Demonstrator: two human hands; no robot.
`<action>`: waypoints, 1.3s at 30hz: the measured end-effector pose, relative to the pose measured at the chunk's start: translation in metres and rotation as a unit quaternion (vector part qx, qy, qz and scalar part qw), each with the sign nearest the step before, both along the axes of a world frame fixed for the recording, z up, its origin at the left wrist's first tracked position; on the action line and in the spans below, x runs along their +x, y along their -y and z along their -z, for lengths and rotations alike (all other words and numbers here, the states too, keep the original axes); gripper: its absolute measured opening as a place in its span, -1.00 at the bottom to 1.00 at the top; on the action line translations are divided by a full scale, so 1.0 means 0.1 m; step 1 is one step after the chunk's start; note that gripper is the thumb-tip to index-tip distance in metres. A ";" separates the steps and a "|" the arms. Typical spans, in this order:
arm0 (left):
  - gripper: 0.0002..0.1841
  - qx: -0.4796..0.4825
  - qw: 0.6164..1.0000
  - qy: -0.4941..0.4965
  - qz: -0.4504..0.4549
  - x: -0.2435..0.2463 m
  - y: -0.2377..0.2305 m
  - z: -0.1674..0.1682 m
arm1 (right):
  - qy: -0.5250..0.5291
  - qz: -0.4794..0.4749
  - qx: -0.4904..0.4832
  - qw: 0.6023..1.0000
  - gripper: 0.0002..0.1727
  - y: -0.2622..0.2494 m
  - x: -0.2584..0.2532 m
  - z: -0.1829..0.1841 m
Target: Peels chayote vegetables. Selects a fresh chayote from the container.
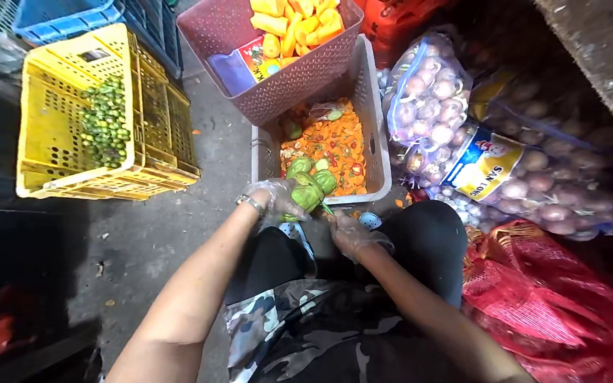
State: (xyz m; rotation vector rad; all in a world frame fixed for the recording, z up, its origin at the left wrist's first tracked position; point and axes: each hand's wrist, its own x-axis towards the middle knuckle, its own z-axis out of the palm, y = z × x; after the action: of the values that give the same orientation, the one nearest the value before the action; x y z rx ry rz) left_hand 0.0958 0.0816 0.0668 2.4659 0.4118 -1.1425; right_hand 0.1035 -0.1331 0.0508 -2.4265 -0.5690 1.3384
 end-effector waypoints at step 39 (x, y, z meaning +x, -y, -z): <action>0.12 -0.168 0.918 0.319 -0.165 -0.24 0.28 0.15 | -0.241 0.280 0.467 0.803 -0.79 -0.06 0.92 -0.17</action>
State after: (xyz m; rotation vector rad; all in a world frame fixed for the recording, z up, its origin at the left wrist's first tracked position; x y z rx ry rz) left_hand 0.0720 0.0541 0.0518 2.1864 0.3696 -0.2150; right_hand 0.1953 -0.1267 0.0674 -1.2272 -0.2305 0.9888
